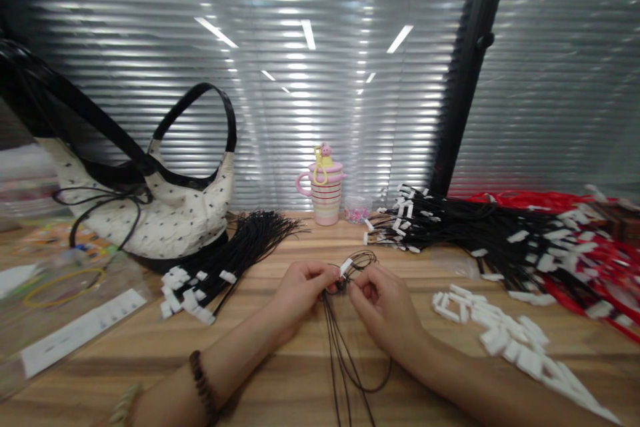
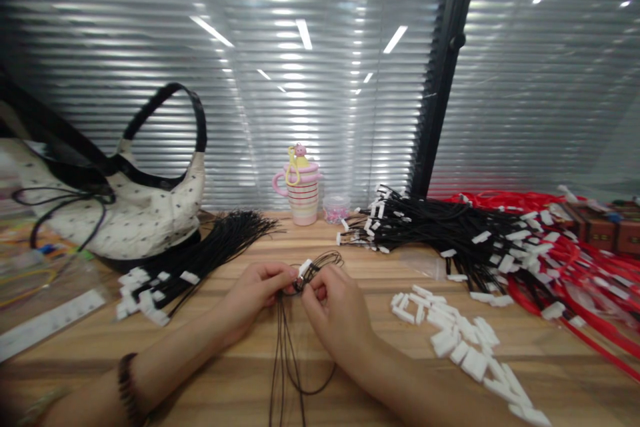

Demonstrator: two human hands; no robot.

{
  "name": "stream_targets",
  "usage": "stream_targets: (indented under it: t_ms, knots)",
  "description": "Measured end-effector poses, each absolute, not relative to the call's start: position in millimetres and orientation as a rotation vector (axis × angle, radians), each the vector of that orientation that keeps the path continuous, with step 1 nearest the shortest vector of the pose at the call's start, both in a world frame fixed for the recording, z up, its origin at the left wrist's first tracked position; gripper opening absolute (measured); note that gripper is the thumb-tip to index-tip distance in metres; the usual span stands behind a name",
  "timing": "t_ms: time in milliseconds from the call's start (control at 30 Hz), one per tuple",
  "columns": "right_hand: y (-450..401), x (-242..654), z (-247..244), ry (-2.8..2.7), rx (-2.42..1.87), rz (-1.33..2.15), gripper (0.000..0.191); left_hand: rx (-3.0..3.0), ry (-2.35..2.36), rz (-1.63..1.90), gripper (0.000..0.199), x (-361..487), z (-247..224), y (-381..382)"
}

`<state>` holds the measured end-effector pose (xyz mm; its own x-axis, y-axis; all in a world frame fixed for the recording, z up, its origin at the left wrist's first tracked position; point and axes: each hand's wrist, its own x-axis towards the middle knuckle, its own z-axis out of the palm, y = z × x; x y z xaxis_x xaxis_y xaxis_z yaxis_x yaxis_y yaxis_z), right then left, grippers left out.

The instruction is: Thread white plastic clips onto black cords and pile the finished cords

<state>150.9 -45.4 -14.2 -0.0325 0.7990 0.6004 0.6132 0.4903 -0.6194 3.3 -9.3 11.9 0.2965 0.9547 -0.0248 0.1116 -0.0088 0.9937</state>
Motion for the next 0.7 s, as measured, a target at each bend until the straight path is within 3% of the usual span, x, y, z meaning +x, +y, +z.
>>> stream_targets:
  t_ms: [700]
  knots:
    - [-44.0,151.4,-15.4,-1.739,-1.186,0.278,0.011,1.406,1.063,0.898,0.025,3.0,12.1,-9.6]
